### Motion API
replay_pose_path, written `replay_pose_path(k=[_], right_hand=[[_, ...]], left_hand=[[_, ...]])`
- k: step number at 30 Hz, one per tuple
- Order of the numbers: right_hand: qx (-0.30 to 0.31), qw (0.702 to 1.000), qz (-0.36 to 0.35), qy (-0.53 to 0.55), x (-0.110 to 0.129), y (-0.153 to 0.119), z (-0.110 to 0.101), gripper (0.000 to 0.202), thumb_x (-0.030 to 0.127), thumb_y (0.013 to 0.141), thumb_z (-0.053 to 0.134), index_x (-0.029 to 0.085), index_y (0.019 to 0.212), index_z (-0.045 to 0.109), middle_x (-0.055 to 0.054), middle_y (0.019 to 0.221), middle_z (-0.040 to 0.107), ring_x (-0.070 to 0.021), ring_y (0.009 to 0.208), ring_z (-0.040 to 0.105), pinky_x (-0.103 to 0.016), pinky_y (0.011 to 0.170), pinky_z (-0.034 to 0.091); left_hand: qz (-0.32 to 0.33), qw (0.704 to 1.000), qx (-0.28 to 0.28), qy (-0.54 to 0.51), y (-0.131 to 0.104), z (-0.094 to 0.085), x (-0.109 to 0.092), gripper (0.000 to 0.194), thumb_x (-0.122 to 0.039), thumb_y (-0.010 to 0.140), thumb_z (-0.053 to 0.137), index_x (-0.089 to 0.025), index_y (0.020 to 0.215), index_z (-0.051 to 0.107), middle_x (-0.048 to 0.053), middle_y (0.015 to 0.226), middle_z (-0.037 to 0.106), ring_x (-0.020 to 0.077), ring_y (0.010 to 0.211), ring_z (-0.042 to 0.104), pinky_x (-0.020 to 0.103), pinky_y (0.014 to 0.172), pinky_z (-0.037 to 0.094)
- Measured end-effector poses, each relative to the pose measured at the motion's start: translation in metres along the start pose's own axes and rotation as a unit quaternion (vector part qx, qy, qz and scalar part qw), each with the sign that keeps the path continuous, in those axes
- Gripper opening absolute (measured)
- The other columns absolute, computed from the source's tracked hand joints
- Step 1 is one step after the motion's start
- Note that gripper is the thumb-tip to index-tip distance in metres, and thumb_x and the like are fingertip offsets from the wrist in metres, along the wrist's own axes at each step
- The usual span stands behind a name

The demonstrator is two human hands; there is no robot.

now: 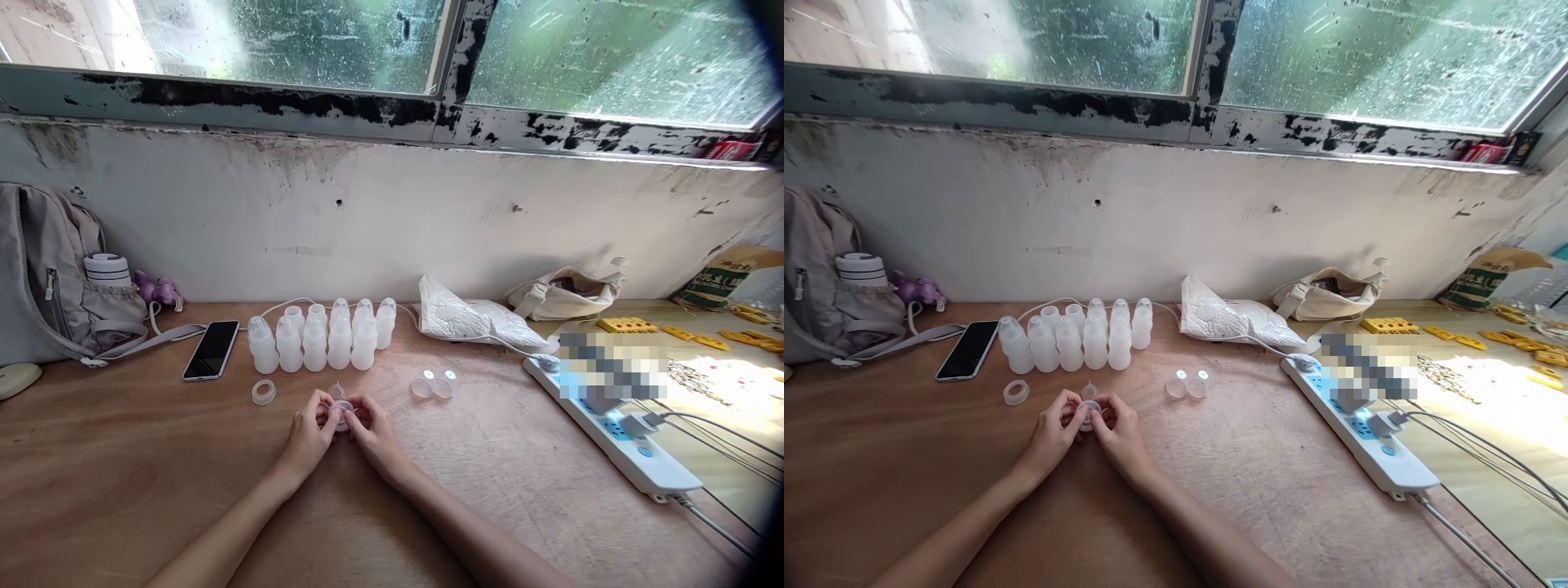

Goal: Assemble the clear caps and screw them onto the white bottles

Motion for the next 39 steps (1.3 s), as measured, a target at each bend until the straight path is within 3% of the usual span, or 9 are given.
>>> replay_pose_path(k=[5,9,14,22,33,36,39], right_hand=[[-0.002,1.000,-0.001,0.000,-0.002,0.000,-0.001,0.020,0.030,0.081,0.047,0.017,0.089,0.060,-0.003,0.077,0.062,-0.0138,0.068,0.056,-0.024,0.059,0.047],[-0.010,0.999,0.016,0.034,-0.008,0.002,-0.002,0.024,0.033,0.079,0.051,0.016,0.093,0.060,-0.005,0.081,0.062,-0.0144,0.069,0.058,-0.025,0.060,0.049],[0.018,0.993,0.048,0.110,-0.009,0.004,0.001,0.028,0.039,0.078,0.051,0.015,0.092,0.058,-0.003,0.077,0.062,-0.0119,0.056,0.058,-0.024,0.050,0.049],[0.020,0.997,0.034,0.063,-0.002,0.002,0.000,0.027,0.037,0.080,0.050,0.015,0.087,0.063,-0.002,0.070,0.062,-0.0092,0.050,0.052,-0.021,0.047,0.044],[-0.001,0.999,-0.014,-0.037,-0.001,0.001,0.000,0.023,0.032,0.081,0.049,0.015,0.083,0.063,-0.005,0.074,0.064,-0.0140,0.064,0.057,-0.025,0.059,0.047],[-0.008,0.999,-0.011,-0.031,0.000,0.001,-0.001,0.023,0.033,0.081,0.048,0.016,0.084,0.063,-0.005,0.075,0.064,-0.0143,0.065,0.058,-0.025,0.061,0.047],[0.008,1.000,0.014,0.020,-0.004,0.001,0.001,0.024,0.035,0.081,0.048,0.017,0.093,0.058,-0.003,0.074,0.062,-0.0125,0.059,0.057,-0.024,0.053,0.047]], left_hand=[[-0.010,0.999,0.022,0.025,0.001,0.001,0.001,0.026,-0.037,0.080,0.044,-0.017,0.095,0.051,-0.002,0.054,0.058,0.0119,0.043,0.053,0.020,0.040,0.042],[-0.023,1.000,0.021,0.004,0.002,0.001,0.002,0.025,-0.039,0.079,0.045,-0.016,0.088,0.053,0.001,0.062,0.061,0.0131,0.047,0.056,0.021,0.039,0.043],[-0.020,0.999,0.018,-0.032,0.002,0.002,0.000,0.024,-0.040,0.079,0.046,-0.017,0.086,0.050,0.001,0.063,0.063,0.0141,0.050,0.060,0.021,0.042,0.046],[-0.026,0.999,0.039,-0.025,0.001,0.004,0.000,0.022,-0.040,0.079,0.045,-0.018,0.081,0.046,-0.003,0.051,0.058,0.0118,0.039,0.054,0.018,0.034,0.040],[0.001,0.999,0.033,0.032,-0.002,0.004,0.003,0.016,-0.037,0.081,0.042,-0.021,0.076,0.041,-0.005,0.048,0.055,0.0115,0.037,0.052,0.018,0.036,0.037],[0.001,0.999,0.020,0.042,-0.002,0.003,0.001,0.017,-0.037,0.082,0.041,-0.021,0.076,0.042,-0.004,0.050,0.056,0.0119,0.039,0.053,0.019,0.038,0.037],[-0.004,0.999,0.007,0.032,-0.002,0.002,-0.002,0.018,-0.039,0.082,0.041,-0.021,0.080,0.045,-0.004,0.051,0.057,0.0121,0.040,0.053,0.019,0.039,0.038]])
Point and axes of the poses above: each hand's wrist, its own y-axis towards the middle knuckle, its own z-axis out of the palm, x = y × z, the point moved 4 cm from there along y, towards the middle knuckle
